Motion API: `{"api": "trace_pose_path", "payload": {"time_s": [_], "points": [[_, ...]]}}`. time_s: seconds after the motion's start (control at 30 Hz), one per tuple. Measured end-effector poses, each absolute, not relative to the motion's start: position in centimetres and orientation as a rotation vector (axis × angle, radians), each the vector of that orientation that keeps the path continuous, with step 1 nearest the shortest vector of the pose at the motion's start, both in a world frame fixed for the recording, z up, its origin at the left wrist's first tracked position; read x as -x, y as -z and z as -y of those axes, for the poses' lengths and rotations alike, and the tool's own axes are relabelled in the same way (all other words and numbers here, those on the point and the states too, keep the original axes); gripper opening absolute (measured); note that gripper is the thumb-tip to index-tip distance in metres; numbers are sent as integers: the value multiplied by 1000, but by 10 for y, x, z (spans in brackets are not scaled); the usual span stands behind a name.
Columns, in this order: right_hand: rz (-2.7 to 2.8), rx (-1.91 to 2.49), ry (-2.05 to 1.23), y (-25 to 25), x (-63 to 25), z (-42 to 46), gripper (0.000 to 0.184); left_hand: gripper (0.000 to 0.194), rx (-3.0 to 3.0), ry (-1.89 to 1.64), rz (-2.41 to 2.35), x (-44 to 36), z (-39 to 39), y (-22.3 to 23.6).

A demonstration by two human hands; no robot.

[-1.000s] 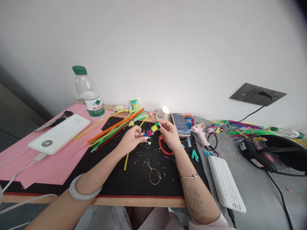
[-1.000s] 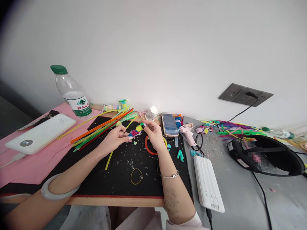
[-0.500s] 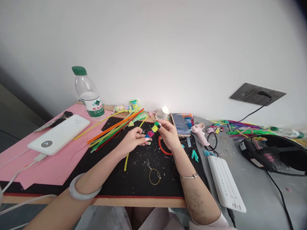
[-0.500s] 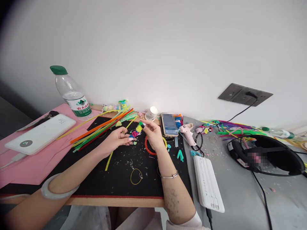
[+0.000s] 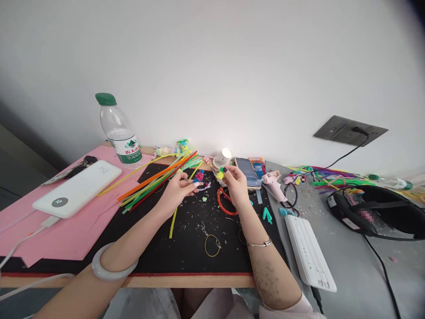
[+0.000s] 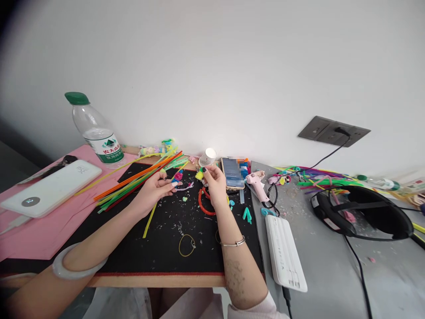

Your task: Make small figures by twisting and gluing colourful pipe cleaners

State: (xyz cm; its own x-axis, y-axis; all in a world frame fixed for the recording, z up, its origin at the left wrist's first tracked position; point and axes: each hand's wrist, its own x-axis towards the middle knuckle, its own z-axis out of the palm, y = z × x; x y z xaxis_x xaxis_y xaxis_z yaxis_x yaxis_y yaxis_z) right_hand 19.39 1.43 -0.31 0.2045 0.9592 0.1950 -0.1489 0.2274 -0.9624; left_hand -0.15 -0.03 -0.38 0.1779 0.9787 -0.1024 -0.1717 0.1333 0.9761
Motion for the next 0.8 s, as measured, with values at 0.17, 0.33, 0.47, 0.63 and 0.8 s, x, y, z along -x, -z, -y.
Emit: {"api": "trace_pose_path", "payload": {"time_s": [0.17, 0.33, 0.47, 0.63, 0.8], "points": [[1511, 1253, -787, 6, -185, -6, 15, 39, -1053, -1197, -1027, 3, -3, 6], [1895, 1198, -508, 0, -177, 2, 6, 38, -1245, -1167, -1134, 2, -1, 3], [1748, 1311, -193, -8, -193, -1, 16, 37, -1326, -1120, -1212, 3, 0, 3], [1424, 1552, 240, -15, -233, -7, 26, 29, -1520, -1111, -1336, 4, -2, 8], [1095, 1994, 453, -22, -265, -1, 42, 24, -1796, -884, -1535, 4, 1, 7]]}}
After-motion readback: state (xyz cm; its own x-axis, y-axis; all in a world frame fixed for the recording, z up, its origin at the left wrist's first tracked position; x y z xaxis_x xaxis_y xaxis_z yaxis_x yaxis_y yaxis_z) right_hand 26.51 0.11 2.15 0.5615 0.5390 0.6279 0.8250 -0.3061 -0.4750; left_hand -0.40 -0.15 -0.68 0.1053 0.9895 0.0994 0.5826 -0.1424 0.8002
